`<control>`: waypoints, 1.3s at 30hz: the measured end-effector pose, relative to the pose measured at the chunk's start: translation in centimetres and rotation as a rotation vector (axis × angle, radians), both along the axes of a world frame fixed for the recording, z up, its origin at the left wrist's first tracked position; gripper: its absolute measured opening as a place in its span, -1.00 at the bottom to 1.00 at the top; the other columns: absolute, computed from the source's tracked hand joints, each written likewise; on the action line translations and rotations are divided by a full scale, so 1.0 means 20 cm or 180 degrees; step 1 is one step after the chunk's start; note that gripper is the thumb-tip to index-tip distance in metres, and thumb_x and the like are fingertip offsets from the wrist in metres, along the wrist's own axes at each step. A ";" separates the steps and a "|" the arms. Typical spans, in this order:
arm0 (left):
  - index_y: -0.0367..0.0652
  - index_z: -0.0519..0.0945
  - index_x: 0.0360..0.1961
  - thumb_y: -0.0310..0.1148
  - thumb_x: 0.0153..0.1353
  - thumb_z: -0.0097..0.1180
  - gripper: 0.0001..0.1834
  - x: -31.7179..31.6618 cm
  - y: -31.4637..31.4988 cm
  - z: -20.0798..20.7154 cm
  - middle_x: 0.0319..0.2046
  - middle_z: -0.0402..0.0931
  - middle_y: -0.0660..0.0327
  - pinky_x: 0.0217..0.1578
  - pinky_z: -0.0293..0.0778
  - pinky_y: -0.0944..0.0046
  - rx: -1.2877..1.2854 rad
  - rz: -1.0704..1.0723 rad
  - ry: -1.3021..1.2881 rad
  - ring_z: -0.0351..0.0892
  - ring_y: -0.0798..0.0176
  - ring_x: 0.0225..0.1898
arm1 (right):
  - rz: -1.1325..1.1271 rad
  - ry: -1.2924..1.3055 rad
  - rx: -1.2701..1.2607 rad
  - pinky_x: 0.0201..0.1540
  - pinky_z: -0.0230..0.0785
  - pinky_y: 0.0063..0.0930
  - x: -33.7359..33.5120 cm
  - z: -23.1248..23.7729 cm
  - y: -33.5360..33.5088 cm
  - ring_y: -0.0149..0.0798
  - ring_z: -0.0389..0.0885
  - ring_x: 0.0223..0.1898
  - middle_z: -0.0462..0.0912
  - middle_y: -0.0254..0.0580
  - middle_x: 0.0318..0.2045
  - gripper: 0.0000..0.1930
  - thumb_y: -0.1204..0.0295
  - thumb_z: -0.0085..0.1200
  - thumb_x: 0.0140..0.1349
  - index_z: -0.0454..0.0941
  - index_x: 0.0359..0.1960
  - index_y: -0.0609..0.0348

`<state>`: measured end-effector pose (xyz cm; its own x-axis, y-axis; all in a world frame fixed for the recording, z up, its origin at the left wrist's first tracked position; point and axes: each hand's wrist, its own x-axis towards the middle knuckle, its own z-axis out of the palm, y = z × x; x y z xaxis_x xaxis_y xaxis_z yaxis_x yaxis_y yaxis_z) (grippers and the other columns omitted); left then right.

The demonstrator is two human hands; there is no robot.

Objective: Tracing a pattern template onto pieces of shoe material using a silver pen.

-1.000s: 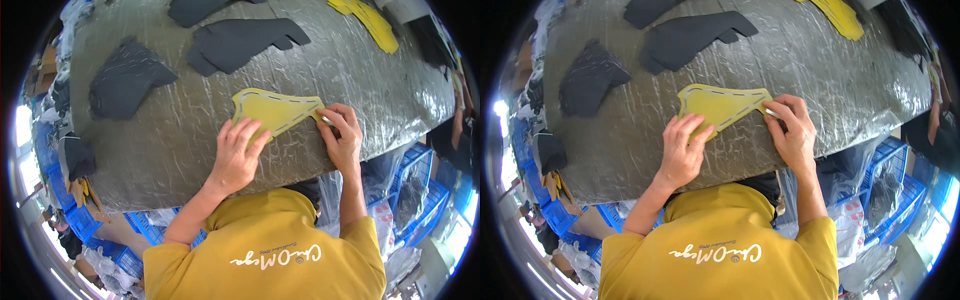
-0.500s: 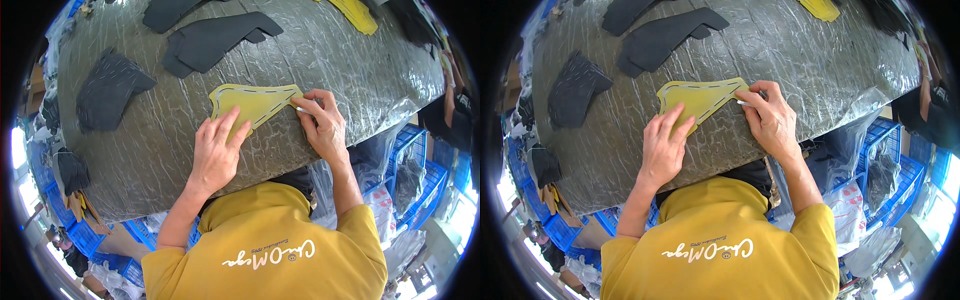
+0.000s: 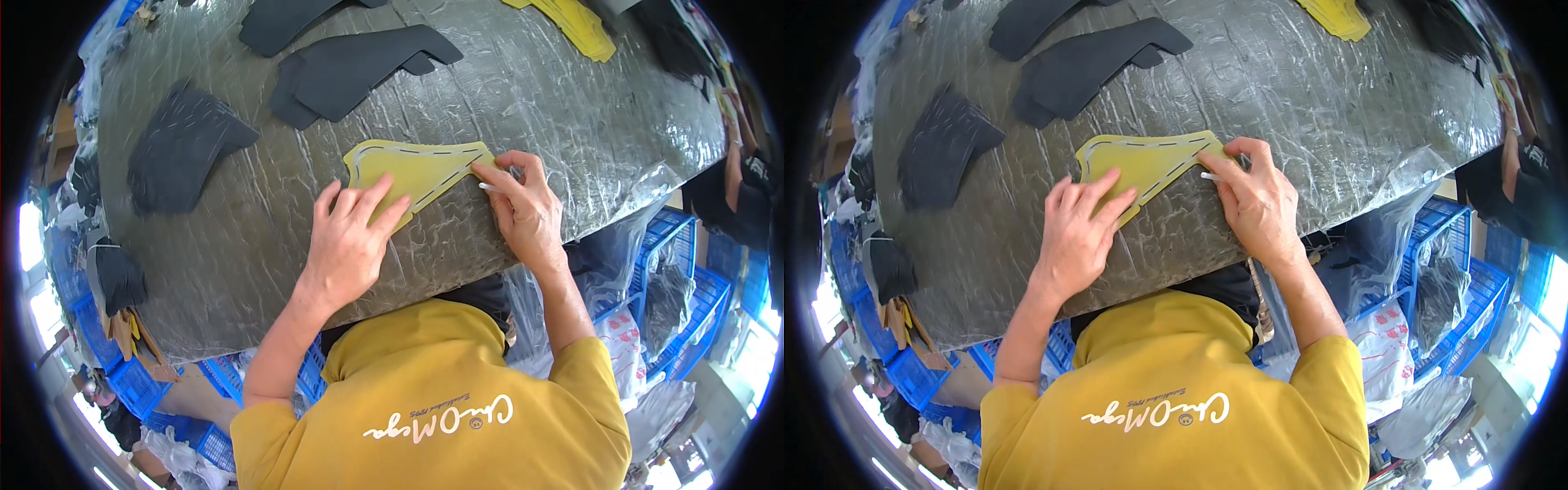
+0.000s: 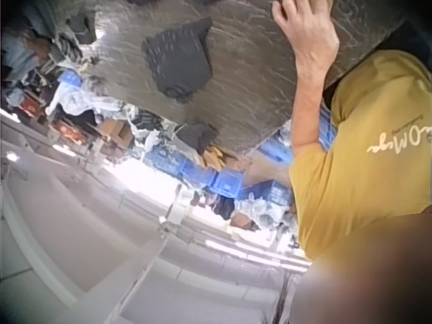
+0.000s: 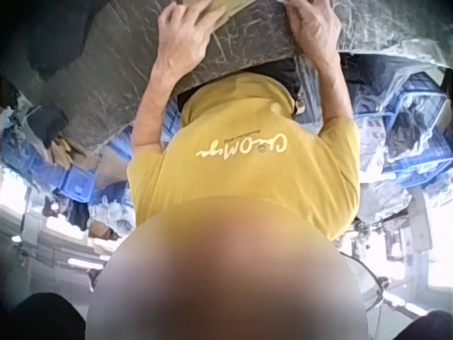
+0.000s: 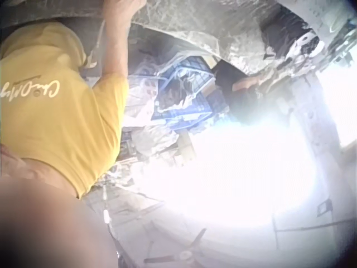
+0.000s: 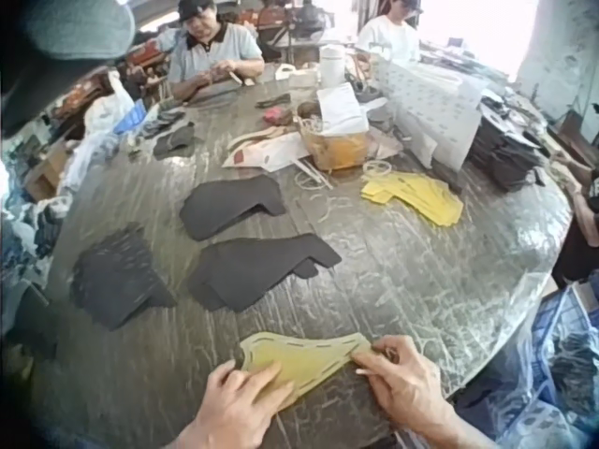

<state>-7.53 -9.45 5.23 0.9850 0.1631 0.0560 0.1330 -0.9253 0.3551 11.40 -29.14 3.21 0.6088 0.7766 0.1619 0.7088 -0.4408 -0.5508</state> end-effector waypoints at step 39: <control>0.04 0.52 0.30 -0.50 0.09 0.27 -0.33 0.11 0.16 -0.02 0.33 0.40 0.30 0.13 0.63 0.19 -0.0094 -0.0686 -0.0038 0.42 0.13 0.30 | 0.1380 0.0404 0.0568 -0.02 0.29 -0.22 -0.17 0.12 0.24 -0.13 0.58 -0.29 0.64 -0.31 -0.38 -0.92 0.47 0.26 0.26 0.63 -0.25 0.06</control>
<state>-5.36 -6.33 4.74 0.9966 -0.0496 0.0663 -0.0713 -0.9211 0.3828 8.05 -24.34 5.55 0.2586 0.9300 0.2611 0.7287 -0.0104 -0.6848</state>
